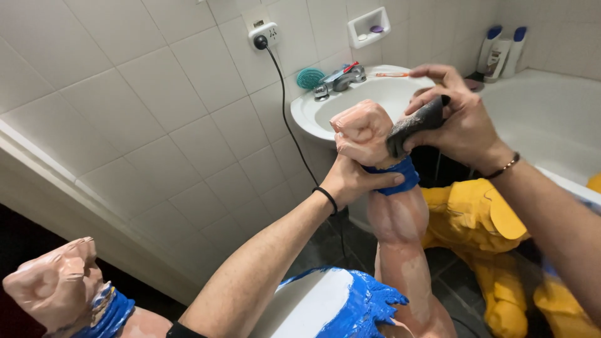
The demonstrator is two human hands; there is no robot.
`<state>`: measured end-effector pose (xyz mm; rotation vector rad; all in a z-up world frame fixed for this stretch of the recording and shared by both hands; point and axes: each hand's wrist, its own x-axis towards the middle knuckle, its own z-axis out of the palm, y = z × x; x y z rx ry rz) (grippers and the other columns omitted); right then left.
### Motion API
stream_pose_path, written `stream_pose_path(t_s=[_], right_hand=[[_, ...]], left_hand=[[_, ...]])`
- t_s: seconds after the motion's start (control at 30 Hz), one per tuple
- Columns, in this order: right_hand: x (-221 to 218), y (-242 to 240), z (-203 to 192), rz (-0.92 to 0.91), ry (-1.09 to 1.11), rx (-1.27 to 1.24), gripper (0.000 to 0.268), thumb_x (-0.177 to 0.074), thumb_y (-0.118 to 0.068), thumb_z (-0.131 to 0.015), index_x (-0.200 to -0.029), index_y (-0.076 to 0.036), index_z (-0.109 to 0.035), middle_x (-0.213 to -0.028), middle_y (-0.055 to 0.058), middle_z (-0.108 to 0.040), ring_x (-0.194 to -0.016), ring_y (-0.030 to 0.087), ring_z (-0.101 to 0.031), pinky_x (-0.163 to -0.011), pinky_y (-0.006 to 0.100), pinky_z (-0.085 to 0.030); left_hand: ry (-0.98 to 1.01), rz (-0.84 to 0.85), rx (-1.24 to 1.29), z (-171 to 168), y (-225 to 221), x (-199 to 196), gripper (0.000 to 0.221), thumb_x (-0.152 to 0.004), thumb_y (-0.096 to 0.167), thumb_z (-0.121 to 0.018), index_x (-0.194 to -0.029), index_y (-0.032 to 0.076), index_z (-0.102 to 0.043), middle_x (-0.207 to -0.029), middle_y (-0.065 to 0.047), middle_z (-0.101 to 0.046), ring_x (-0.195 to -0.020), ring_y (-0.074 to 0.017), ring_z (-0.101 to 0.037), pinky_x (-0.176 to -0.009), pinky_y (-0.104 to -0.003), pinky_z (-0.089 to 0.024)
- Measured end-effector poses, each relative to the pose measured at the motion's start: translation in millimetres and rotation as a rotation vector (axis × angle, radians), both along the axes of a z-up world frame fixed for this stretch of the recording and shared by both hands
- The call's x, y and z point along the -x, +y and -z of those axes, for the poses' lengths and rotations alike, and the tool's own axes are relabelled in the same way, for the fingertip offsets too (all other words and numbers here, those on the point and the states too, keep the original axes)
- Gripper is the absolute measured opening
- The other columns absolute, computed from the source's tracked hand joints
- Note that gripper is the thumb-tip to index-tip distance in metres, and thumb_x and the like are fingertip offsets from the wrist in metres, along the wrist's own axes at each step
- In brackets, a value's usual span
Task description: The recorder uses sandpaper to smooth the surface of a large muscle-bound torso prop sculpture inside a bathroom.
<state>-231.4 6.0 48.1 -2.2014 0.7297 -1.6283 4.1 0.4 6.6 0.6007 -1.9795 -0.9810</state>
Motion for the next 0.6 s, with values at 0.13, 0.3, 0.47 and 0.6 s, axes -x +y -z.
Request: stream_pose_path(t_s=[0.13,0.3,0.47,0.6], right_hand=[[-5,7,-17,0.03,0.108,0.108,0.056,-0.059,-0.007,-0.091,-0.111,-0.007,-0.069,-0.133,0.005,-0.058,-0.11,0.009,-0.063,-0.098,0.026,-0.053],[1,2,0,0.028,0.115,-0.117,0.039,-0.068,-0.007,-0.091,-0.102,-0.008,-0.072,-0.096,0.003,-0.075,-0.088,0.01,-0.069,-0.081,0.026,-0.058],[-2,7,-1,0.03,0.269,0.229,0.011,-0.082,0.001,-0.076,-0.09,-0.004,-0.07,-0.09,0.005,-0.075,-0.082,0.014,-0.074,-0.077,0.027,-0.057],[-13,14,-5,-0.102,0.229,0.305,0.013,-0.079,0.0,-0.076,-0.088,-0.005,-0.069,-0.094,0.006,-0.073,-0.087,0.016,-0.072,-0.081,0.029,-0.057]], left_hand=[[0.033,-0.017,0.003,3,-5,0,0.066,-0.07,0.027,-0.093,-0.123,0.0,-0.065,-0.12,-0.006,-0.068,-0.113,-0.0161,-0.065,-0.099,-0.033,-0.057],[0.006,-0.026,-0.051,2,-3,5,0.066,-0.069,0.027,-0.094,-0.121,-0.001,-0.066,-0.118,-0.007,-0.069,-0.112,-0.017,-0.068,-0.098,-0.033,-0.058],[-0.071,-0.087,-0.097,3,-6,3,0.063,-0.069,0.026,-0.092,-0.12,-0.003,-0.07,-0.115,-0.008,-0.073,-0.108,-0.0174,-0.07,-0.094,-0.034,-0.061],[-0.029,-0.06,0.009,23,-23,1,0.069,-0.07,0.023,-0.093,-0.128,-0.001,-0.064,-0.122,-0.007,-0.066,-0.115,-0.0163,-0.063,-0.1,-0.032,-0.055]])
